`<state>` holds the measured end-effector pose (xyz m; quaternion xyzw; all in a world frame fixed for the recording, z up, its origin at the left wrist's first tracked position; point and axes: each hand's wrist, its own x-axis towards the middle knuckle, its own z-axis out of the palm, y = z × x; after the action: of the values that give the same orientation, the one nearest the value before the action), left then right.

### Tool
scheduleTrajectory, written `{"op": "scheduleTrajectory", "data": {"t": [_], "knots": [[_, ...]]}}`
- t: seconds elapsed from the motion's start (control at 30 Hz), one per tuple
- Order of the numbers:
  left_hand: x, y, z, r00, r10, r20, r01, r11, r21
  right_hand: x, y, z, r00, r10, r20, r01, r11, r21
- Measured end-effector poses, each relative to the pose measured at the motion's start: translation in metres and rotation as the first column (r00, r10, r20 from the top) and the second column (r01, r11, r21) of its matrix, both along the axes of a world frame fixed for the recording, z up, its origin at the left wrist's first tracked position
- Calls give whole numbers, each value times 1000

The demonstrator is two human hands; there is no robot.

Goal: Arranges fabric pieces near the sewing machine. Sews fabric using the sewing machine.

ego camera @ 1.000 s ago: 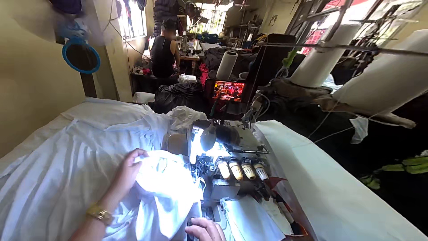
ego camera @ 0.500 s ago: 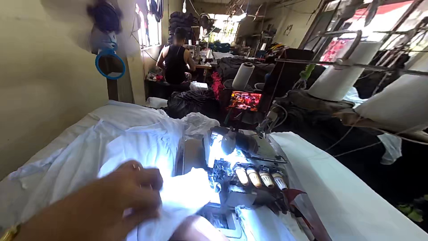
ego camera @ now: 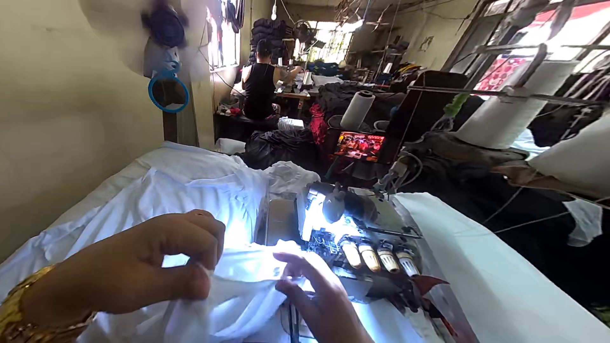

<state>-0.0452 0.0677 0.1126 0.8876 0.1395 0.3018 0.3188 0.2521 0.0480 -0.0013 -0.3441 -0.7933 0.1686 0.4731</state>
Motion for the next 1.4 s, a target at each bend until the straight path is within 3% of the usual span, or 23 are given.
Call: {"op": "scheduleTrajectory", "data": {"t": [0.07, 0.13, 0.2, 0.27, 0.3, 0.4, 0.53, 0.63, 0.7, 0.8, 0.97, 1.17, 1.3, 1.4], "knots": [[12, -3, 9, 987, -138, 86, 146, 985, -94, 9, 9, -11, 999, -39, 8, 38, 998, 45], [19, 1, 14, 984, -153, 87, 161, 982, -97, 24, -1, -12, 1000, 18, -5, -18, 999, -42], [21, 14, 13, 999, 28, -31, -25, 996, 91, 43, -24, -12, 995, 103, -19, -105, 978, -180], [22, 32, 2, 910, 348, -224, -228, 873, 430, 59, -47, -24, 990, 138, -19, -137, 943, -302], [23, 41, -7, 852, 428, -301, -248, 836, 489, 64, -56, -33, 990, 140, -8, -135, 929, -345], [35, 58, -29, 850, 365, -380, -246, 913, 325, 68, -65, -56, 989, 150, -5, -140, 910, -389], [59, 46, -23, 965, 78, -252, -64, 996, 61, 62, -53, -60, 993, 116, -36, -121, 909, -400], [84, 21, -7, 965, -95, -246, 116, 991, 73, 60, -44, -54, 993, 107, -57, -121, 918, -378], [95, 14, -3, 942, -69, -328, 134, 974, 181, 60, -41, -53, 991, 118, -64, -134, 922, -364], [104, 21, -12, 888, 102, -448, 56, 944, 326, 61, -43, -56, 992, 113, -61, -127, 923, -362], [111, 44, -39, 860, 130, -493, 8, 963, 268, 63, -43, -65, 992, 108, -58, -122, 926, -358], [128, 42, -58, 830, 40, -556, -22, 999, 38, 65, -36, -70, 992, 86, -92, -112, 933, -342], [138, 20, -80, 838, 76, -540, -66, 997, 38, 67, -29, -82, 997, 48, -66, -60, 980, -188], [148, -9, -120, 908, 246, -339, -159, 951, 266, 69, -26, -93, 992, -98, 76, 91, 992, 82]]}}
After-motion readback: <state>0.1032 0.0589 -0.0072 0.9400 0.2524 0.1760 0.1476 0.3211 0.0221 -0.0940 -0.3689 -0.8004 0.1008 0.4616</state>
